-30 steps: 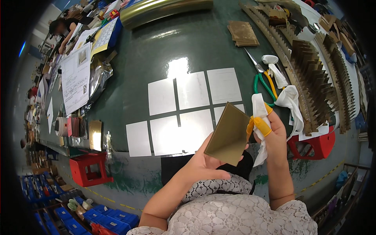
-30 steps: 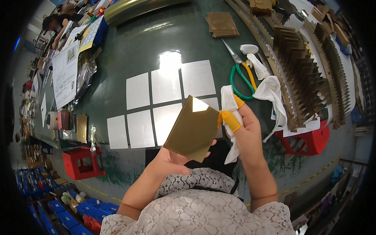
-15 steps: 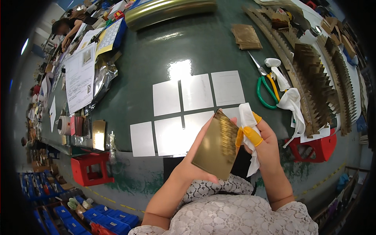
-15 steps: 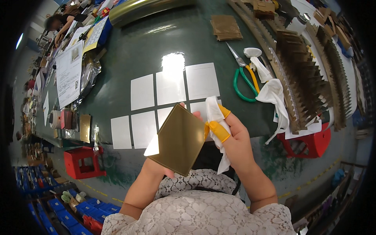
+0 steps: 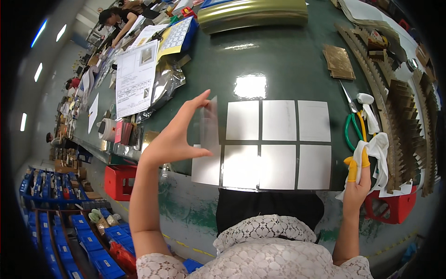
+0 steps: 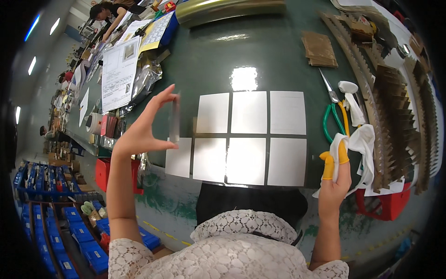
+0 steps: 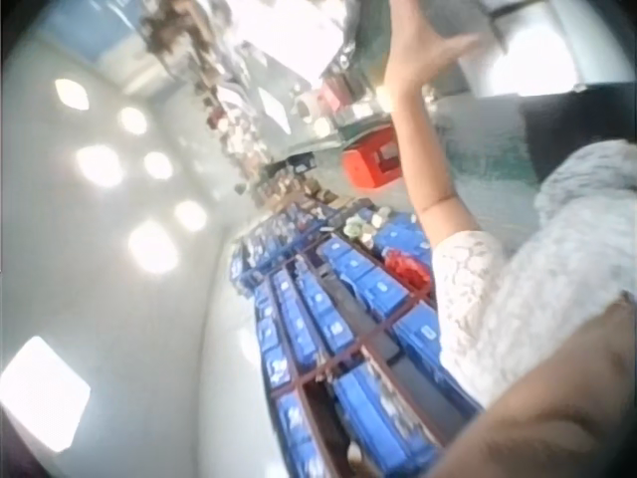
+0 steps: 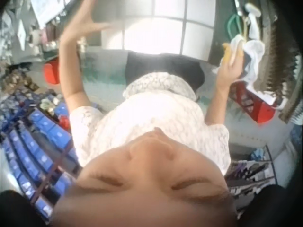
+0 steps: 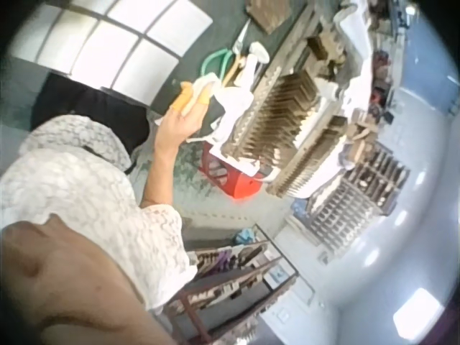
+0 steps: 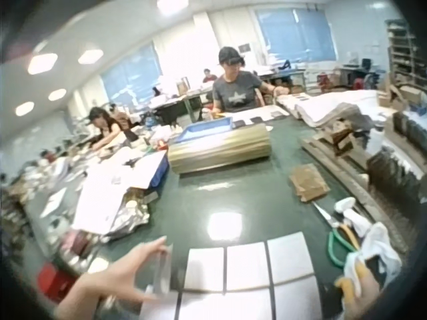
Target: The person wipes the surface of small, square, gold-colored mirrors using a white cloth. They handle the mirrors one at a time, wiping both sides and inspecting the surface before placing them into a wooden rack. The person wears yellow finger cots during the process.
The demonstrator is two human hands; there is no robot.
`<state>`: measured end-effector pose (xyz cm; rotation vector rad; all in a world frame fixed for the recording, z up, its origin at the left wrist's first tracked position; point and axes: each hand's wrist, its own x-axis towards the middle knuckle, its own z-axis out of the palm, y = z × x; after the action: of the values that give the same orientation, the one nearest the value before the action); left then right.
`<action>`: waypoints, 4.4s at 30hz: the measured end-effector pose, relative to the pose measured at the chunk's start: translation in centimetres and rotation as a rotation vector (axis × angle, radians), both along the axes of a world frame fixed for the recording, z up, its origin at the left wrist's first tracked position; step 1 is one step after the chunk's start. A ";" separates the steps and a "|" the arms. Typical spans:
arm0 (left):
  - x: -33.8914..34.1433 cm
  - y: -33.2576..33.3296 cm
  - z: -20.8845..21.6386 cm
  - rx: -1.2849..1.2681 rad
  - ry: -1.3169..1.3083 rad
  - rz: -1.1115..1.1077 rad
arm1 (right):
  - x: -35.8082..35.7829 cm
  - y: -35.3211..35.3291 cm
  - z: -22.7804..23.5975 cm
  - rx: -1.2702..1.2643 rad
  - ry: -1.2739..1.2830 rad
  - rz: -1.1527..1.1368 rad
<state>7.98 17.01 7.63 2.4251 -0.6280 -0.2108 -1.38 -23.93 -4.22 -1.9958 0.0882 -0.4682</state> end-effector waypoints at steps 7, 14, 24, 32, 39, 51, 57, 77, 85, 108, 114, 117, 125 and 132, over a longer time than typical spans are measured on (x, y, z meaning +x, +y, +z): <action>3.4 -0.2 0.1 0.505 0.005 -0.121 | 0.0 0.0 -2.0 -0.160 -0.082 -0.045; 4.5 0.0 -1.1 0.548 0.025 -0.146 | 0.0 -0.2 -2.1 -0.099 -0.065 -0.021; 4.7 0.0 -1.6 0.591 0.021 -0.144 | 0.0 0.2 -1.3 -0.042 -0.016 -0.046; 4.6 -0.2 -1.7 0.597 -0.016 -0.147 | -0.1 -0.1 -1.5 -0.082 -0.008 -0.050; 4.4 -0.1 -1.7 0.609 0.028 -0.134 | -0.1 0.0 -1.5 -0.081 -0.002 -0.025; 4.2 -1.6 1.4 0.502 -0.046 -0.033 | 0.2 0.3 -0.8 -0.150 -0.059 0.002; 8.0 -11.7 3.3 0.183 -0.243 -0.125 | 0.6 -0.8 -0.2 -0.167 -0.259 -0.027; 19.8 -41.1 -0.8 -0.284 0.263 -0.229 | 0.1 -1.6 0.3 0.013 -0.141 0.124; 18.5 -42.5 -1.1 -0.300 0.373 -0.258 | 0.1 -2.0 0.1 0.051 -0.181 0.171; 29.7 -43.1 -4.4 -0.542 -0.029 -0.023 | 0.0 -1.1 0.3 -0.007 0.019 0.091; 24.1 -35.5 -0.6 -0.741 0.304 -0.018 | 0.2 -1.4 0.2 0.053 -0.014 0.069; 17.6 -27.0 -0.6 -0.796 0.554 -0.061 | 0.9 -1.0 -0.4 0.178 -0.202 0.058; 2.3 -18.9 -4.5 -0.785 0.889 0.218 | 0.0 -2.6 3.6 0.614 0.142 0.102; -1.0 -18.4 -5.9 -0.857 0.944 0.208 | -1.2 -1.2 3.6 0.661 0.170 0.116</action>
<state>7.01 -1.34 1.71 1.3176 0.0064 -0.7554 -2.61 -25.12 -0.67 -1.3756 0.2033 -0.1582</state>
